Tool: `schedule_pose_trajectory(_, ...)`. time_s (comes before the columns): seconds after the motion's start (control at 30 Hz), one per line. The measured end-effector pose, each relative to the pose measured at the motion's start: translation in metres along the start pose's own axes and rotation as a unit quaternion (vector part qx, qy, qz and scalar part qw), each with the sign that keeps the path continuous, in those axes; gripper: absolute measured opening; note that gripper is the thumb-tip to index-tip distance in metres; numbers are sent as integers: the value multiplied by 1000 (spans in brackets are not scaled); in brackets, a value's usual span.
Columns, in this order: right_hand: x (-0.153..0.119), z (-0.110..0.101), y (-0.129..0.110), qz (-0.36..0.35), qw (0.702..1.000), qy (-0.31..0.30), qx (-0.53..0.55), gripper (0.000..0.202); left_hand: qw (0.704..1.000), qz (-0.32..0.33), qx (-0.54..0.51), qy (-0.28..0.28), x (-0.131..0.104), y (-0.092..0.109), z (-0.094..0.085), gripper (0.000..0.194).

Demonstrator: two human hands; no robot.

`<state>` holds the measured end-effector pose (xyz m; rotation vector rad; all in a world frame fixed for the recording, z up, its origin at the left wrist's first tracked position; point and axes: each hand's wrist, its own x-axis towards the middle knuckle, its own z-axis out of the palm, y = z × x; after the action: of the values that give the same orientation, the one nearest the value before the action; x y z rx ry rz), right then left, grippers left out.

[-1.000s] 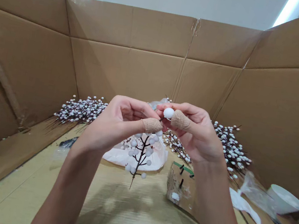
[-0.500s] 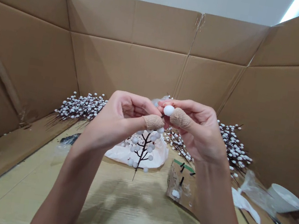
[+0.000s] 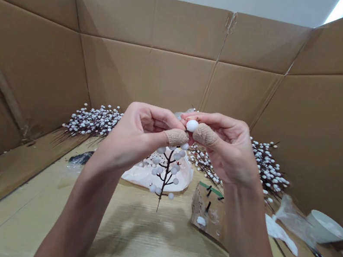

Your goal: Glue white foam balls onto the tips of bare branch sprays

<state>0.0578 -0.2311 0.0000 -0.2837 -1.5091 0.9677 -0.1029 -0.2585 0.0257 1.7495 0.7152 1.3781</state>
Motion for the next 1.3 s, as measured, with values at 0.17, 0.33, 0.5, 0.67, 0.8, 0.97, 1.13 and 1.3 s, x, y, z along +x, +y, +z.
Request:
schedule_pose_trajectory(0.17, -1, -2, -1, -21, 999, -3, -31, 11, 1000, -4, -17, 1, 2, -2, 1, 3)
schedule_pose_trajectory(0.33, 0, -4, -5, 1, 999, 10, -30, 10, 999, 8, -28, -19, 4, -7, 1, 4)
schedule_pose_trajectory(0.5, 1, -5, -3, 0, 1000, 20, -14, 11, 1000, 12, -16, -24, 4, -7, 0, 7)
schedule_pose_trajectory(0.67, 1, -3, -3, 10, 1000, 26, -14, 10, 1000, -8, 5, -22, 3, -4, -2, 8)
schedule_pose_trajectory(0.8, 1, -1, -4, 14, 999, 33, -12, 10, 1000, -14, 19, -15, 2, -4, -2, 8)
schedule_pose_trajectory(0.97, 1, -1, -3, 17, 999, 29, -13, 14, 1000, -3, 5, -3, 2, -6, 1, 6)
schedule_pose_trajectory(1.13, 0, -4, 1, 15, 999, 4, -29, 14, 1000, 25, -10, 9, 3, -8, 4, 4)
schedule_pose_trajectory(1.3, 0, -4, 2, 12, 999, -3, -45, 14, 999, 31, -14, 5, 4, -10, 4, 5)
